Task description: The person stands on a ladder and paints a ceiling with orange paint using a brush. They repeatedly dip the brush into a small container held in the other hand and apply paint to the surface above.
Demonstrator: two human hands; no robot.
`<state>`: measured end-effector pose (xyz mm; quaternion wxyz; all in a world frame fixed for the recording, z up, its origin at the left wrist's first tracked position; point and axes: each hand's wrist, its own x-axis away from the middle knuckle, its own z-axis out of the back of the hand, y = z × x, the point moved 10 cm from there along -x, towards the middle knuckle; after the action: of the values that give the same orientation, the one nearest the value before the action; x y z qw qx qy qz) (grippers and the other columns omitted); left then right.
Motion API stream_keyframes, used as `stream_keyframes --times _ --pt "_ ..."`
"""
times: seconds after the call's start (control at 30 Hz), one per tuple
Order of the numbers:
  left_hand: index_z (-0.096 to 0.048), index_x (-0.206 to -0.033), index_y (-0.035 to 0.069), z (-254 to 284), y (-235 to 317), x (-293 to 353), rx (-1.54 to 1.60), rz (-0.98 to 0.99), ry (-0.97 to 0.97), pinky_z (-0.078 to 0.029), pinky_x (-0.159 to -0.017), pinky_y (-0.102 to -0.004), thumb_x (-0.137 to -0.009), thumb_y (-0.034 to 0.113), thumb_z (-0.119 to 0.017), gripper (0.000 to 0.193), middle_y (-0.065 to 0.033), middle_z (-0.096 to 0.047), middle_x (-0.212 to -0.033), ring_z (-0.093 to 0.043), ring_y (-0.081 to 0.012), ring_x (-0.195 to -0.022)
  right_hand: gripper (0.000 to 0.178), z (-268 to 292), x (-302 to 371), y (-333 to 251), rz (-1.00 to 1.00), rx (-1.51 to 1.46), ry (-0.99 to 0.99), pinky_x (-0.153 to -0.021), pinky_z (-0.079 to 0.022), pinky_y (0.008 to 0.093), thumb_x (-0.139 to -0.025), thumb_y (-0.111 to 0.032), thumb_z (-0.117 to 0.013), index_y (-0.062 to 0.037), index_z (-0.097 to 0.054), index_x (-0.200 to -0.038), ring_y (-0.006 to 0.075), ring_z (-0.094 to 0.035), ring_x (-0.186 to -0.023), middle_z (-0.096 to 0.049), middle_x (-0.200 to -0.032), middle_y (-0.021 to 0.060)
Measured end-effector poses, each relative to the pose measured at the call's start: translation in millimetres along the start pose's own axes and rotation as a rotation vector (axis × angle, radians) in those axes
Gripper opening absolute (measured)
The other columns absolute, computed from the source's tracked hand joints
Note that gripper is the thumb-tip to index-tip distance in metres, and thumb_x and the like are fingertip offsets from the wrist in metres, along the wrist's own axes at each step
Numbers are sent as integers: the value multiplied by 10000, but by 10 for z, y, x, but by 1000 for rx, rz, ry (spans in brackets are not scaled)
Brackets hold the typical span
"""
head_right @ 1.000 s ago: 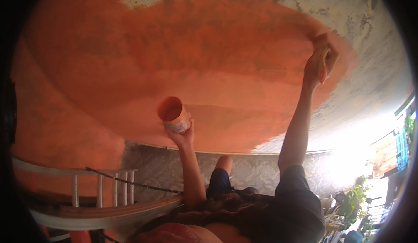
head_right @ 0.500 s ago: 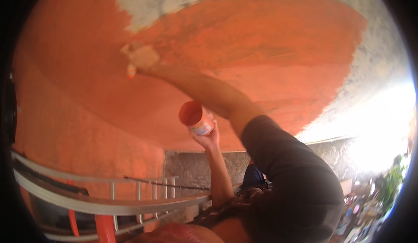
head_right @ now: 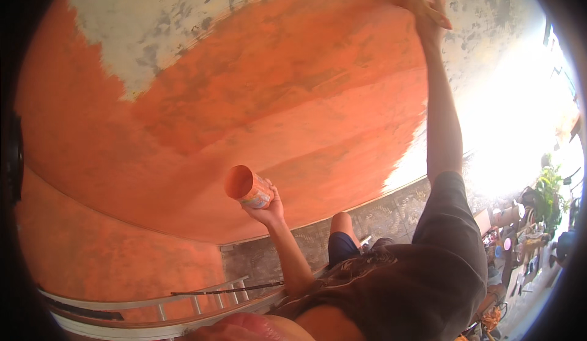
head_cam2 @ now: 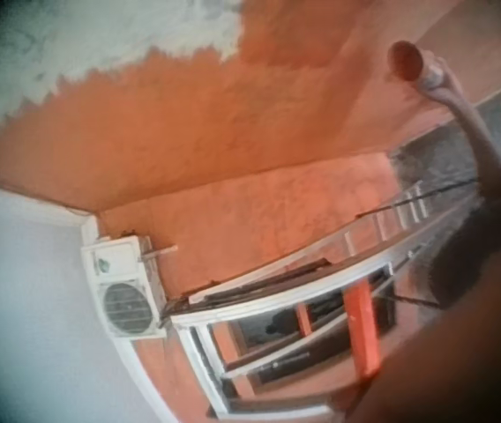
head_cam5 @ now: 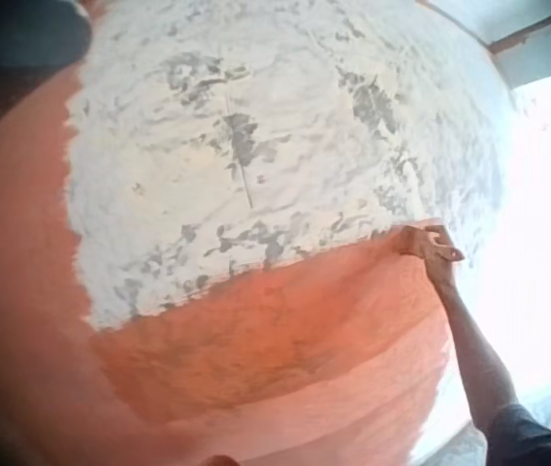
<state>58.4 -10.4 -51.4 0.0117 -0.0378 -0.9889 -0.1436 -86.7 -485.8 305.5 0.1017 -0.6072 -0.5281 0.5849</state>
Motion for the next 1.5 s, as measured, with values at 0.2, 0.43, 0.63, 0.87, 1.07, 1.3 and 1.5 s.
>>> stream_keyframes --times 0.2,0.43,0.63,0.87,1.07,1.3,1.5 --pt "-551 -1314 128 -82 -63 -35 16 96 -120 -540 -726 -364 -931 544 -563 566 -59 -621 -1192 -605 -274 -963 322 139 -334 -27 548 656 253 -784 -559 372 -925 -158 -577 -139 -666 -1234 276 -681 -971 -688 -1106 102" --pt "-555 -1323 155 -11 70 26 42 39 -61 -553 -715 -408 -922 557 -567 568 -59 -645 -1176 -636 -305 -977 581 -3221 1891 -640 701 503 -391 -794 -569 486 -804 -54 -651 -74 -439 -1344 401 -563 -1157 -509 -1296 195" --pt "-560 -1304 222 172 69 -43 -53 12 24 -511 -821 -471 -950 626 -508 540 -11 -634 -1248 -622 -231 -1058 509 -5193 3129 -1303 803 255 -805 -867 -556 511 -827 -126 -674 -88 -486 -1298 406 -553 -1160 -501 -1318 218" --pt "-551 -1290 204 277 -45 58 -20 61 159 -497 -832 -464 -936 634 -538 557 -26 -618 -1225 -615 -245 -1053 378 -4702 2526 -1162 889 129 -531 -795 -559 409 -827 -72 -607 -96 -590 -1204 312 -662 -985 -669 -1084 131" --pt "-522 -1337 202 394 -270 9 52 125 117 -467 -895 -501 -938 638 -517 591 -36 -574 -1311 -564 -250 -1153 262 -1966 1253 -617 657 -170 5 -643 -522 300 -908 -38 -628 -43 -638 -1170 183 -630 -803 -659 -935 84" --pt "-511 -1356 193 420 -162 -39 77 84 118 -479 -880 -492 -960 626 -488 588 -39 -579 -1324 -571 -251 -1165 711 -3035 1758 -785 805 464 -119 -882 -528 443 -703 17 -714 -64 -495 -1374 370 -560 -1164 -557 -1281 164" --pt "-517 -1365 210 516 28 -100 62 19 140 -489 -890 -481 -941 621 -535 591 -39 -585 -1326 -586 -252 -1168 525 -4983 3055 -1301 864 266 -446 -806 -585 477 -763 -129 -710 -73 -489 -1237 383 -595 -1049 -529 -1225 179"
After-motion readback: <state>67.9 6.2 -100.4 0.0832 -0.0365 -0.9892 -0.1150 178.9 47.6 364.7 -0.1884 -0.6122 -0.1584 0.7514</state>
